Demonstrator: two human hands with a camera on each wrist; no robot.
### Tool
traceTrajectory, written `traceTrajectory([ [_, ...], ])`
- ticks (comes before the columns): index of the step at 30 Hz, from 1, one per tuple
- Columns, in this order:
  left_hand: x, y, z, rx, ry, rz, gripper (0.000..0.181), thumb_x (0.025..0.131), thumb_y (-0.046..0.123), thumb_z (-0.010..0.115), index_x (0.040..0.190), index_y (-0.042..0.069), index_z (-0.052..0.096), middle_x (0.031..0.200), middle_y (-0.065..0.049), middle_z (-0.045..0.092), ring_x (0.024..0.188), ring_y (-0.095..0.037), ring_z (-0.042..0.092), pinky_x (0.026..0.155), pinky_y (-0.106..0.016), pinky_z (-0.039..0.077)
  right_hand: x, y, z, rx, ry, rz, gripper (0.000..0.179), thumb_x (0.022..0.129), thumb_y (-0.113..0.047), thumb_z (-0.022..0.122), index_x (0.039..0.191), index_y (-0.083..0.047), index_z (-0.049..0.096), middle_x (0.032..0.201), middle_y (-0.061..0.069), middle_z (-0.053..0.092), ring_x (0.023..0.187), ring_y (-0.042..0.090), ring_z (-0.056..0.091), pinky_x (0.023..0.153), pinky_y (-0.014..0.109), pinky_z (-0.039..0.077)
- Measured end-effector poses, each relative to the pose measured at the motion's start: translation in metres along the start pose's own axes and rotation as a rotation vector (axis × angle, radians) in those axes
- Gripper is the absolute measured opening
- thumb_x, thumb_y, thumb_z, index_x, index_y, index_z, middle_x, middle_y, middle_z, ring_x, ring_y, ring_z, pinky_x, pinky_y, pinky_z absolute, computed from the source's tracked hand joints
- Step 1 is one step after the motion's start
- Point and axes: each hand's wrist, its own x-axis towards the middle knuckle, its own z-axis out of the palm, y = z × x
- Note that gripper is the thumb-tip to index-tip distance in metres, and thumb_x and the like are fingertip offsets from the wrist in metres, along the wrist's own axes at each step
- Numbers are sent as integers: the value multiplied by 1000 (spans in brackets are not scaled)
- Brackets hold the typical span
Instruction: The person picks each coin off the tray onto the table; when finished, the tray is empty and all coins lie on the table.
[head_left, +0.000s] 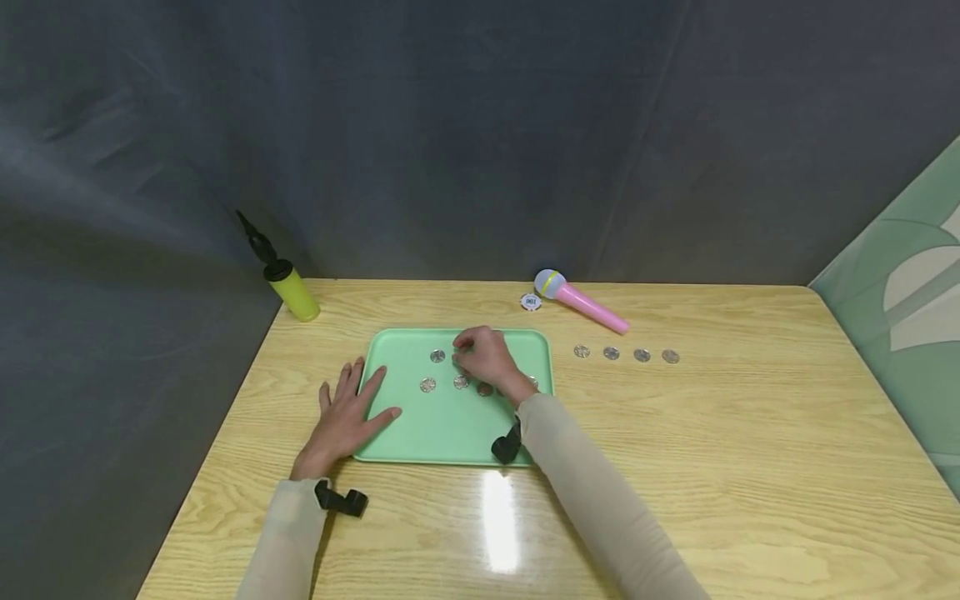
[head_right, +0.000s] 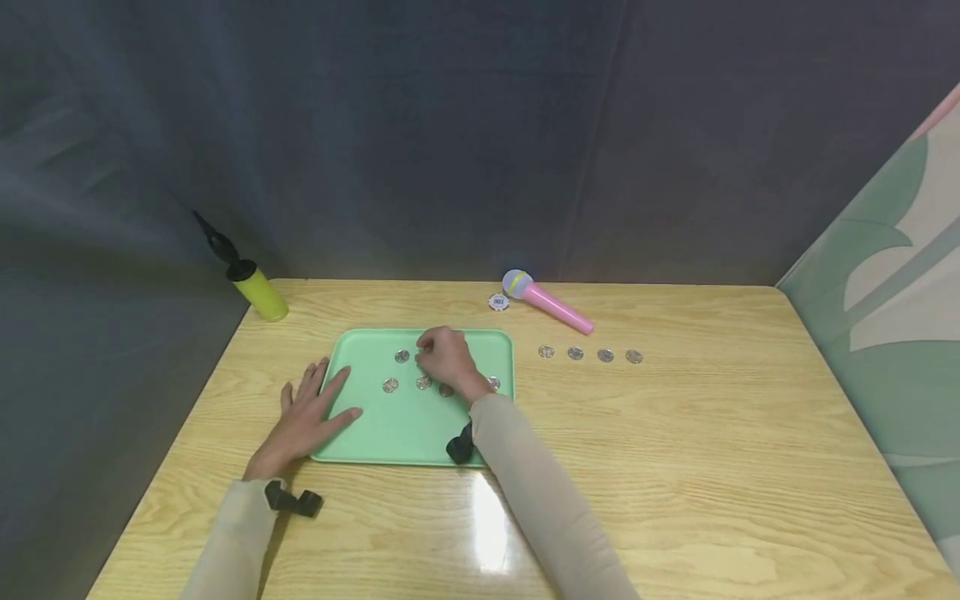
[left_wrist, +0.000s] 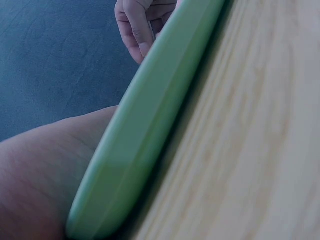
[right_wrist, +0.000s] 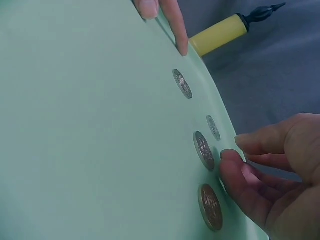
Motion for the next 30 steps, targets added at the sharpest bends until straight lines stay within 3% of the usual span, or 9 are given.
traceTrajectory([
  [6,0,1,0,-7,-7,-2,82,95,53,59,160,15,26,169,-22,3,156,-45,-2,116,-74,-5,3,-3,6,-6,-16,20,21,88,-6,72,109,-1,75,97,13,76,66,11,68,80,32,57],
  [13,-1,0,-2,-7,-9,0,82,96,53,58,160,15,25,169,-23,3,156,-46,-3,115,-74,-6,9,-11,13,-55,-27,13,24,88,-7,72,111,-1,75,108,15,75,101,25,70,91,40,58],
  [17,-2,0,-2,-12,-10,2,82,96,53,57,160,15,25,169,-23,3,156,-46,-3,115,-74,-6,11,-13,16,-72,-42,37,27,89,-11,74,115,-2,74,115,15,74,110,27,70,96,41,57],
  [18,-2,-1,-2,-15,-8,7,82,96,54,57,160,14,26,169,-24,3,156,-47,-2,115,-75,-6,12,-13,17,-78,-42,39,28,89,-12,75,115,-3,74,115,15,74,109,25,70,95,40,57],
  [21,-2,-1,-2,-14,-4,10,81,96,54,56,160,14,26,169,-24,4,156,-47,-2,115,-75,-6,12,-13,20,-43,-53,49,28,89,-12,75,115,-2,73,116,17,72,86,25,75,77,37,62],
  [23,-2,-1,-2,-15,-4,13,81,96,55,56,160,14,26,168,-24,4,156,-47,-2,115,-75,-6,12,-12,22,-41,-56,36,23,88,-11,75,109,-2,74,111,16,71,68,20,71,63,31,60],
  [25,-2,0,-2,-16,-5,10,81,97,55,56,160,14,26,168,-24,4,156,-47,-1,115,-74,-6,12,-12,24,-66,-52,11,18,88,-10,76,103,-2,74,104,16,69,61,16,64,60,27,55],
  [30,-2,0,-2,-9,-9,5,81,96,54,56,160,15,26,169,-24,4,156,-46,-1,115,-74,-6,13,-14,28,-214,-6,-45,18,85,-12,78,102,-7,77,102,8,73,90,15,63,84,32,54],
])
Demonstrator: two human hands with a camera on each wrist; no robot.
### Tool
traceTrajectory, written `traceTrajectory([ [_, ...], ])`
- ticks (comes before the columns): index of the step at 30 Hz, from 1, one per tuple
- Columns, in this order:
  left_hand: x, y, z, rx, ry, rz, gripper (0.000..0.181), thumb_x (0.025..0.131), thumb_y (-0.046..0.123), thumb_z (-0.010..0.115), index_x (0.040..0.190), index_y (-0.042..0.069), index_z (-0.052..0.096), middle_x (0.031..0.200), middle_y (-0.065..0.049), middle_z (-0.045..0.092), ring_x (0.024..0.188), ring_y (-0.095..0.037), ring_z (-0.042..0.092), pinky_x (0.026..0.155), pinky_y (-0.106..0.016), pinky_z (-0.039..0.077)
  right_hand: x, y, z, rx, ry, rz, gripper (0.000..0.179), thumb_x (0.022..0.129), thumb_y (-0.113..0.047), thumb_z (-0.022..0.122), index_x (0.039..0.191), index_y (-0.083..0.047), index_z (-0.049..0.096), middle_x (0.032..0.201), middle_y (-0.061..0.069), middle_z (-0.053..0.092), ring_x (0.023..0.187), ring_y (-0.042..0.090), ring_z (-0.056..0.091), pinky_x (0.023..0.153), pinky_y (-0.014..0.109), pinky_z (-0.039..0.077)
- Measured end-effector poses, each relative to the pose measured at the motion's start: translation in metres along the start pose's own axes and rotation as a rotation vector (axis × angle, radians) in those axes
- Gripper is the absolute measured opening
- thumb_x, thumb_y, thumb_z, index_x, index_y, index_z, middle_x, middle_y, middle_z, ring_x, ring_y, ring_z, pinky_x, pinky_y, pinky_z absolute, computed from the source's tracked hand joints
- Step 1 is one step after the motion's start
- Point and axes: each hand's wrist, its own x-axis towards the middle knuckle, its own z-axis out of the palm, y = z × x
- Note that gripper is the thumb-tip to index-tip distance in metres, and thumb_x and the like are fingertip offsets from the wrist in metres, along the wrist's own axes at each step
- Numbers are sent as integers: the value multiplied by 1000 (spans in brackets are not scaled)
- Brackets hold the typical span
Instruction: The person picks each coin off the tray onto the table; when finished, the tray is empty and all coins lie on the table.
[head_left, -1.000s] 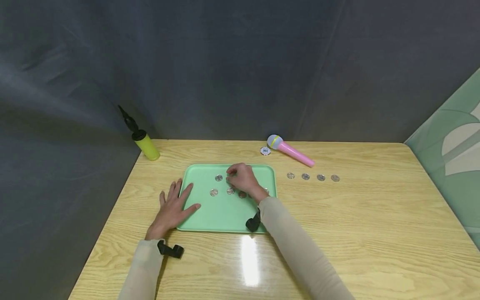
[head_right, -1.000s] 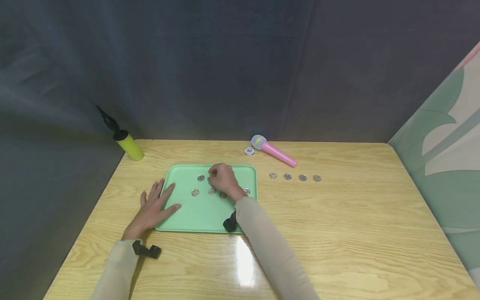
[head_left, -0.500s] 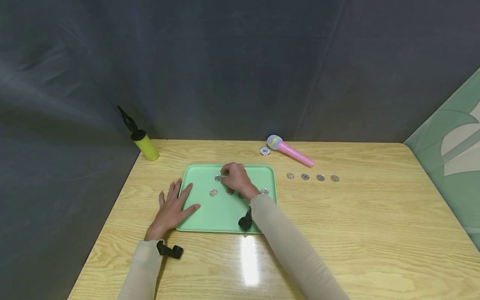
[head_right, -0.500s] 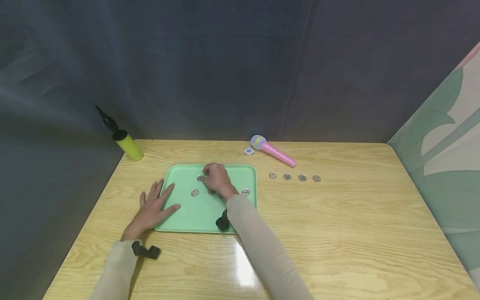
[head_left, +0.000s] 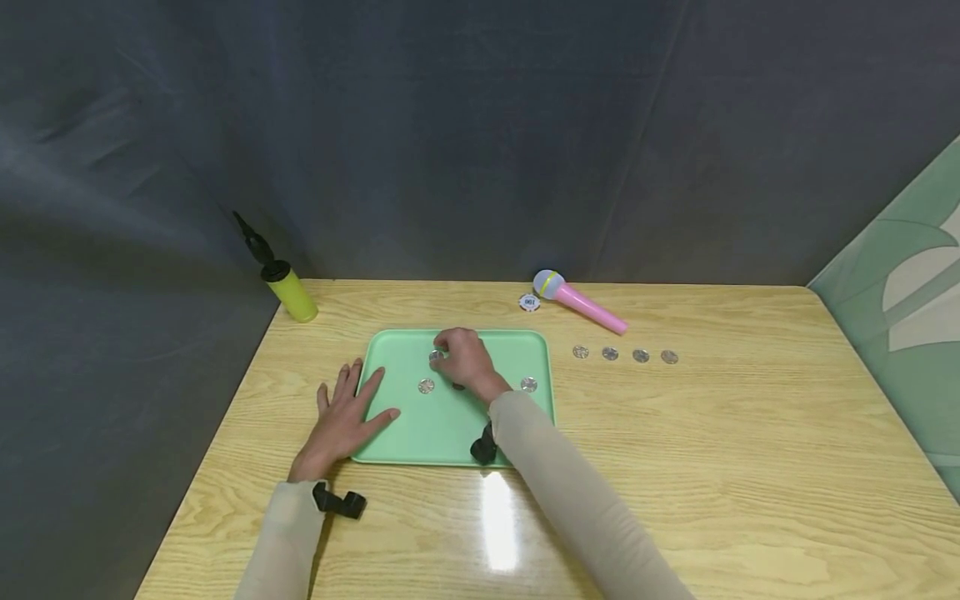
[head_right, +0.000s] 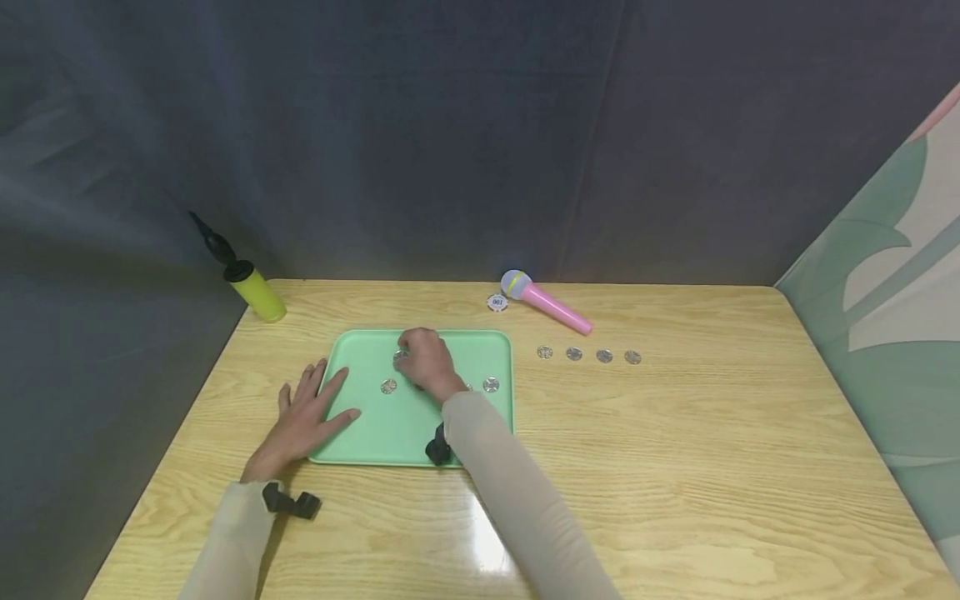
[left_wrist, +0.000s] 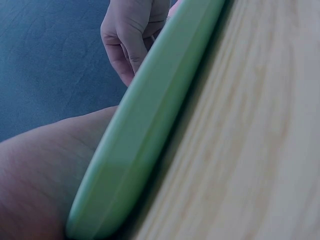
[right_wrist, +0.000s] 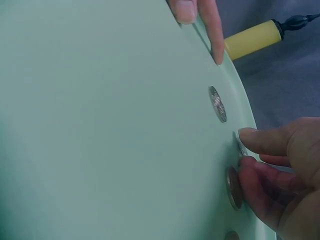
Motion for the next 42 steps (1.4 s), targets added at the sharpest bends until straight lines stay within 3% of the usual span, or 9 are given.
traceTrajectory([
  [3,0,0,0,7,-2,-1,81,96,53,57,160,15,25,169,-23,4,156,-46,-2,115,-74,-5,0,-2,2,-22,-7,13,22,87,-12,76,108,-7,76,109,7,75,103,21,69,91,40,57],
  [6,0,1,1,10,1,-1,81,96,52,58,161,15,25,169,-23,4,156,-46,-2,115,-75,-5,0,-4,4,-47,-9,22,19,90,-13,75,108,-9,77,109,7,76,104,22,71,87,39,59],
  [10,0,2,0,6,3,-3,81,96,52,58,160,15,25,169,-23,4,156,-46,-2,115,-75,-5,-1,-6,5,-82,10,-3,4,92,-11,72,89,-12,75,91,2,74,82,15,65,69,31,53],
  [13,0,3,0,5,3,-4,81,96,52,58,160,15,25,169,-23,4,156,-46,-2,115,-75,-5,-1,-8,6,-99,22,-25,22,91,-8,70,71,-13,63,79,2,63,70,14,49,57,26,40],
  [16,0,2,0,9,2,-3,81,96,53,58,160,15,25,169,-23,4,156,-46,-2,115,-75,-5,-2,-10,6,-109,23,-19,28,90,-8,70,67,-12,55,80,3,58,69,13,44,54,25,34],
  [21,0,1,0,16,6,-1,81,96,53,58,161,16,25,169,-22,4,156,-46,-2,115,-75,-5,-2,-13,8,-122,13,11,4,91,-11,71,91,-12,75,99,5,71,88,16,66,66,31,53],
  [25,0,1,0,15,8,-1,81,96,52,58,160,16,25,169,-22,4,156,-46,-1,115,-75,-5,-1,-14,10,-148,-4,22,19,94,-12,68,111,-13,76,111,6,74,103,22,71,78,39,60],
  [32,1,1,1,8,-4,-10,81,96,53,58,161,16,25,169,-22,3,156,-46,-2,115,-75,-5,-1,-16,9,-160,-30,54,23,93,-12,69,115,-12,76,113,9,71,104,28,70,77,40,60],
  [42,1,0,0,15,1,-6,82,96,54,57,161,16,25,169,-22,3,156,-46,-2,115,-75,-6,-3,-10,6,-54,6,31,15,91,-11,72,105,-13,80,108,7,74,104,24,69,80,40,59],
])
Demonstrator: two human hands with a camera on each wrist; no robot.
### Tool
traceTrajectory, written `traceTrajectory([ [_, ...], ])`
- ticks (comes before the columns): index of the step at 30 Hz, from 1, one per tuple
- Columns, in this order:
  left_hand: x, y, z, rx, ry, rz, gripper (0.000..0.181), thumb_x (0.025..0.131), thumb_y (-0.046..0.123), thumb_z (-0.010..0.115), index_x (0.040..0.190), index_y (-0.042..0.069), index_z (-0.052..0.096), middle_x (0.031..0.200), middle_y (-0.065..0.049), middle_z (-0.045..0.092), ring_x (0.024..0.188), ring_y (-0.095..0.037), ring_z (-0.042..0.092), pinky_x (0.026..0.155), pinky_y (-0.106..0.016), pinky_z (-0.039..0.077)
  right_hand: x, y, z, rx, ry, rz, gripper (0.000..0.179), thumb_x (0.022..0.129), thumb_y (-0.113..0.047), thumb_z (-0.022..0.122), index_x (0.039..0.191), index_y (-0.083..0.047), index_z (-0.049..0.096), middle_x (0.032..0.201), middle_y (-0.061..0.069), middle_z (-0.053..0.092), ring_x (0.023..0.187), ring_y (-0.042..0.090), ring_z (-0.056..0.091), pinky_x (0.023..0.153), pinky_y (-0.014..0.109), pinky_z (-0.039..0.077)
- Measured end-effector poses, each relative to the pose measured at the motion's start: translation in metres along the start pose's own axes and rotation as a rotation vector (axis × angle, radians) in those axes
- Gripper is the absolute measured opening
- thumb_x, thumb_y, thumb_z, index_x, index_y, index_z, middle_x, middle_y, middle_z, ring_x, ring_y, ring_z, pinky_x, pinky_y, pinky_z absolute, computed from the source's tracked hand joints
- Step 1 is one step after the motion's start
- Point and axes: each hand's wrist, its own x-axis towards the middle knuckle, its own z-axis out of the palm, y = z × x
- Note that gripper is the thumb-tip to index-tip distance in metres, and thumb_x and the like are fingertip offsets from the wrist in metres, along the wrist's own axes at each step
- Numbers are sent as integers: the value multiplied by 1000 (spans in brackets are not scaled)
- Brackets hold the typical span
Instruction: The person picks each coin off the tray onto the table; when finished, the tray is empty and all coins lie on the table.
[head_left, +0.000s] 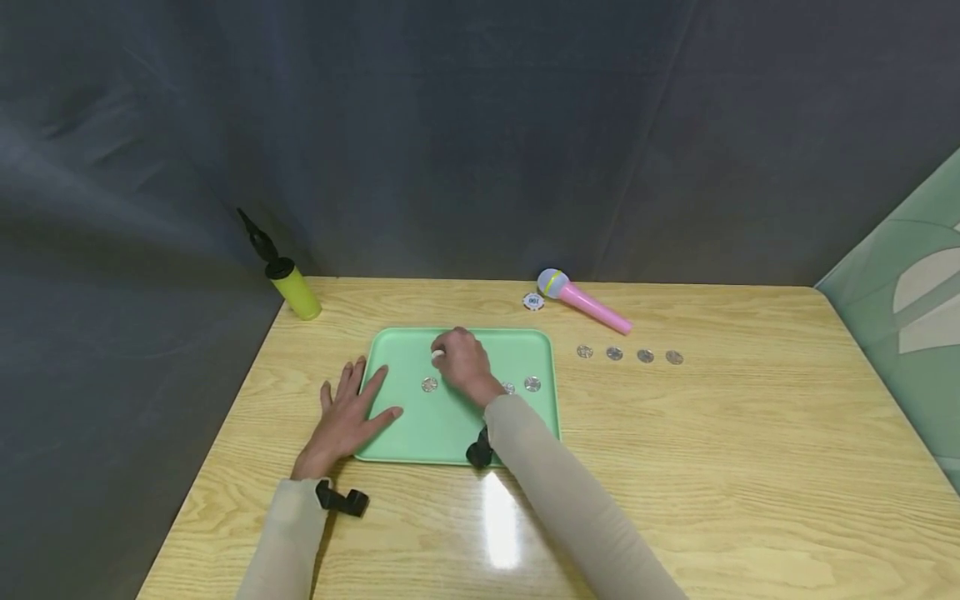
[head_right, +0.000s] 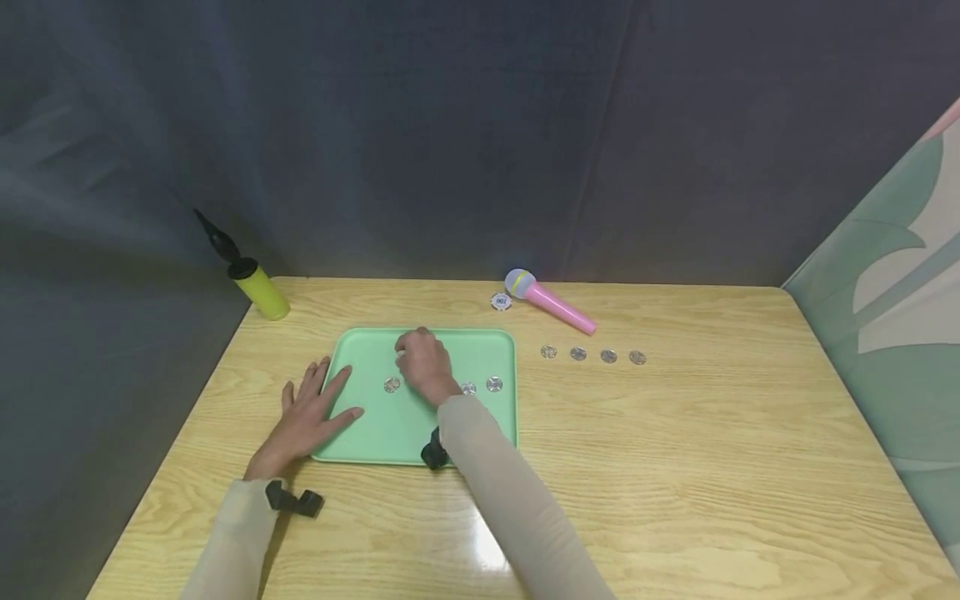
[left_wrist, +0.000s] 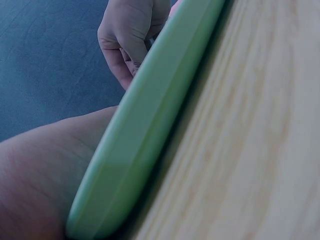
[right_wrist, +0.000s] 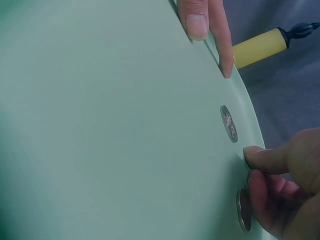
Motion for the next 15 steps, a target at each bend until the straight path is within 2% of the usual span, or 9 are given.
traceTrajectory([
  [5,1,1,-1,4,3,3,82,96,53,58,160,15,25,169,-22,4,156,-46,-2,115,-75,-5,-1,2,-1,50,13,-3,14,93,-9,69,101,-12,80,107,5,77,101,22,72,81,38,59],
  [15,-1,2,-1,-13,2,4,81,96,51,59,160,14,27,169,-23,5,156,-46,-1,115,-75,-5,-4,6,-5,138,36,-12,16,95,-8,67,106,-4,77,100,12,77,94,25,72,82,38,59],
])
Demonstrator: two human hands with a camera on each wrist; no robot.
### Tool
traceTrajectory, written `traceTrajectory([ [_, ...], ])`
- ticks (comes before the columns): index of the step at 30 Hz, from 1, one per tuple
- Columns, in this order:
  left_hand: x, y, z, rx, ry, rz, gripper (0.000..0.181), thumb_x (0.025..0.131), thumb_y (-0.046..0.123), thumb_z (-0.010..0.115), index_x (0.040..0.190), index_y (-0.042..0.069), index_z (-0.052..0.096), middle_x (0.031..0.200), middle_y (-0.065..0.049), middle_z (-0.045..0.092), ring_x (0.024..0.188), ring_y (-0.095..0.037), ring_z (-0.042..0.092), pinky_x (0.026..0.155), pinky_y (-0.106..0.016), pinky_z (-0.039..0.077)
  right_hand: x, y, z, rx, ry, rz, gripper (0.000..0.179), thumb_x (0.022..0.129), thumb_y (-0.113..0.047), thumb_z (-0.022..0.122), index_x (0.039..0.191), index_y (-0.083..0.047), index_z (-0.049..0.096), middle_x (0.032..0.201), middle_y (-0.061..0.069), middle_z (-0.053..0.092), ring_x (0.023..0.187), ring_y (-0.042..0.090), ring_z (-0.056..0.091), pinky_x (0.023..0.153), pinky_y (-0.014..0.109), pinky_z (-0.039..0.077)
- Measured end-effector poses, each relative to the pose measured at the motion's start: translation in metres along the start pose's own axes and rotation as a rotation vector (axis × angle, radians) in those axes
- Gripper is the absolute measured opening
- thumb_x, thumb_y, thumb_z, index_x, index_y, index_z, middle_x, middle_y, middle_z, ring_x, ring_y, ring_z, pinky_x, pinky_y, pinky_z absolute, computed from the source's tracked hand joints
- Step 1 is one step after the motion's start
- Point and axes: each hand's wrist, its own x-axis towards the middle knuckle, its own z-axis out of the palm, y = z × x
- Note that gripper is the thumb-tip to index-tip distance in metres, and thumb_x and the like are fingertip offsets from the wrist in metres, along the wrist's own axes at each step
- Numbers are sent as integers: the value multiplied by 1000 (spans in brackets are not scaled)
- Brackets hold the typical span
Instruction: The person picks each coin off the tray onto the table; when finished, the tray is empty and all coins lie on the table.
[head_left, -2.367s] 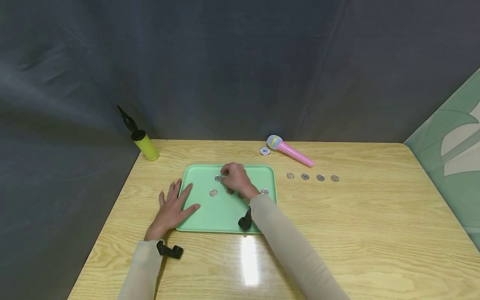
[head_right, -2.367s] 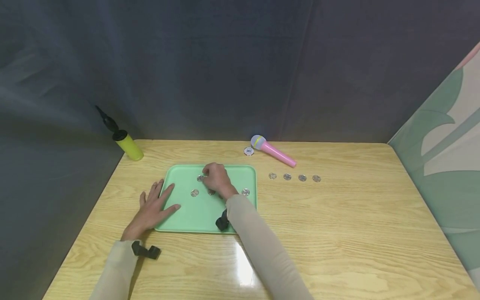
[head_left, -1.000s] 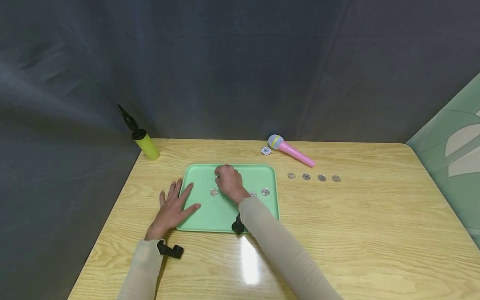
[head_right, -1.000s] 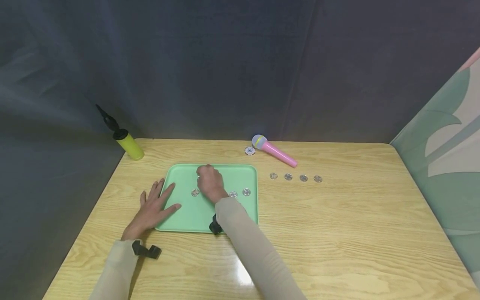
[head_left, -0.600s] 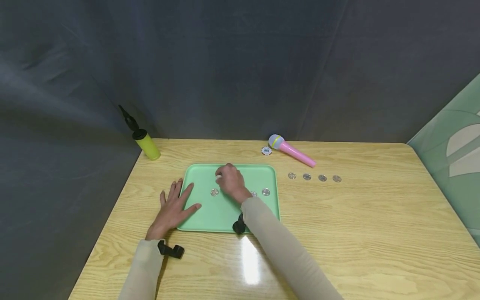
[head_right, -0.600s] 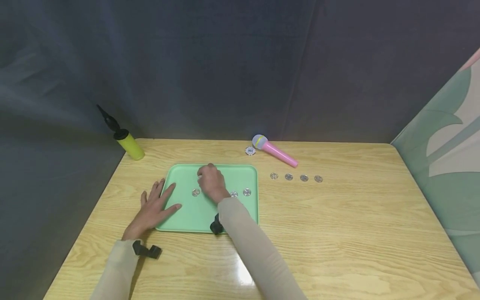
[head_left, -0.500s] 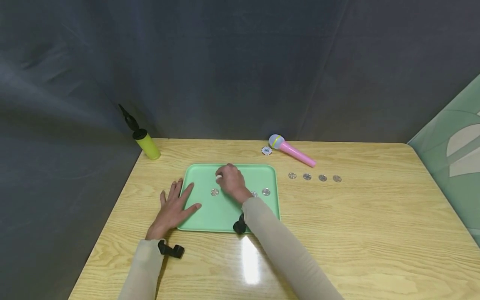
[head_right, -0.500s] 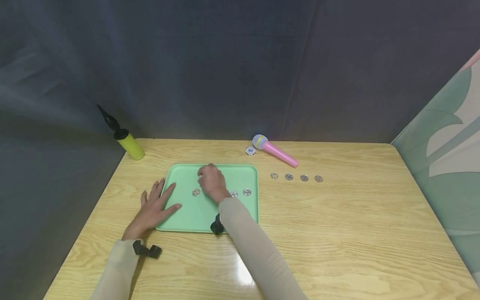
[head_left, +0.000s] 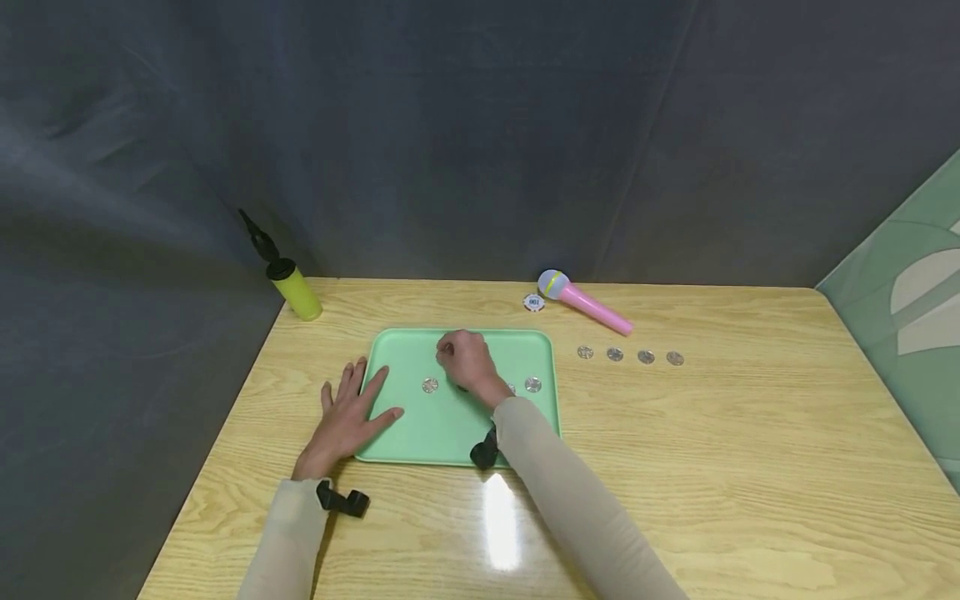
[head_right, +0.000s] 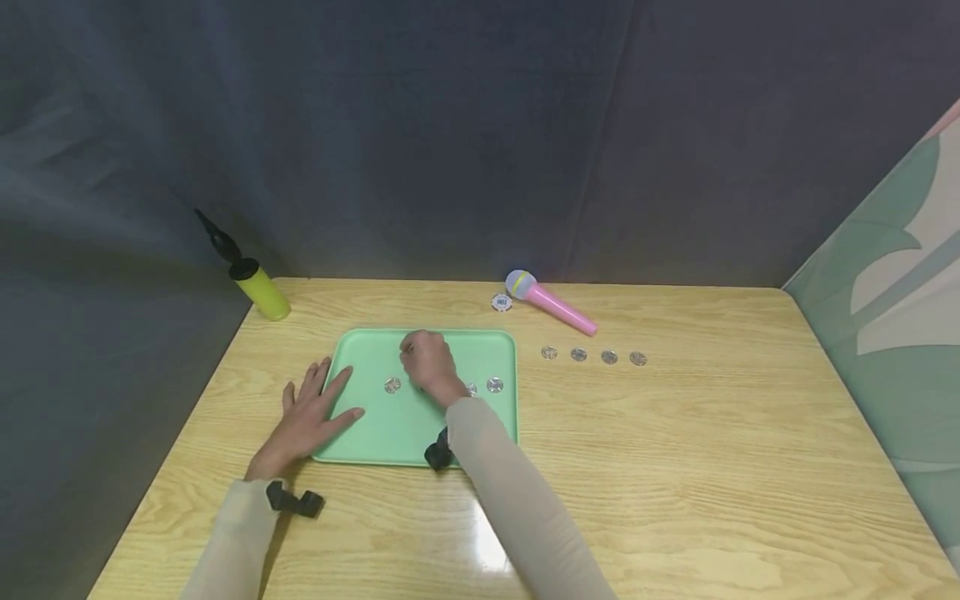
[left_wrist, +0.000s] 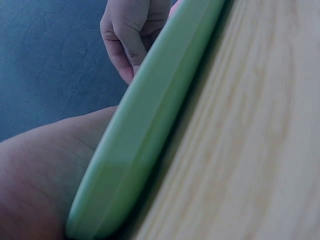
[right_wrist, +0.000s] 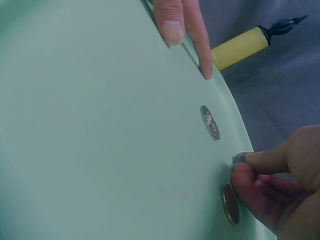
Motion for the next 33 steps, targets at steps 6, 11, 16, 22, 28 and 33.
traceTrajectory([
  [6,-1,2,-1,-6,-5,-2,81,95,51,59,160,13,27,169,-23,5,156,-46,-1,115,-75,-5,-1,5,-5,64,12,14,16,93,-6,66,103,-3,79,93,11,78,84,20,72,80,34,59],
  [11,0,2,0,-9,4,3,81,95,50,60,160,13,27,169,-24,5,156,-46,-1,115,-75,-5,-5,11,-11,189,0,54,16,93,-3,66,104,0,78,86,13,78,65,13,71,63,25,57],
  [16,0,0,2,4,8,-1,81,95,51,59,160,15,26,169,-23,4,157,-45,-1,115,-75,-5,-9,19,-19,288,16,77,17,93,-3,65,104,3,77,83,16,77,58,9,68,60,21,56],
  [22,0,-2,2,10,6,-4,81,95,52,59,160,16,26,169,-23,4,157,-45,-2,115,-75,-5,-12,29,-30,368,32,119,16,92,-4,68,104,3,76,82,17,77,57,9,68,58,22,57],
  [28,0,-1,1,11,4,-5,81,95,51,60,160,15,26,169,-23,5,157,-45,-1,115,-74,-5,-17,37,-42,385,58,146,16,91,-4,69,103,4,76,81,19,76,56,9,67,58,23,58],
  [33,0,0,1,13,-5,-11,81,96,51,59,160,15,25,169,-23,4,157,-44,-2,116,-74,-6,-21,44,-51,392,71,157,17,92,-2,67,104,6,75,84,22,76,58,10,69,59,25,59],
])
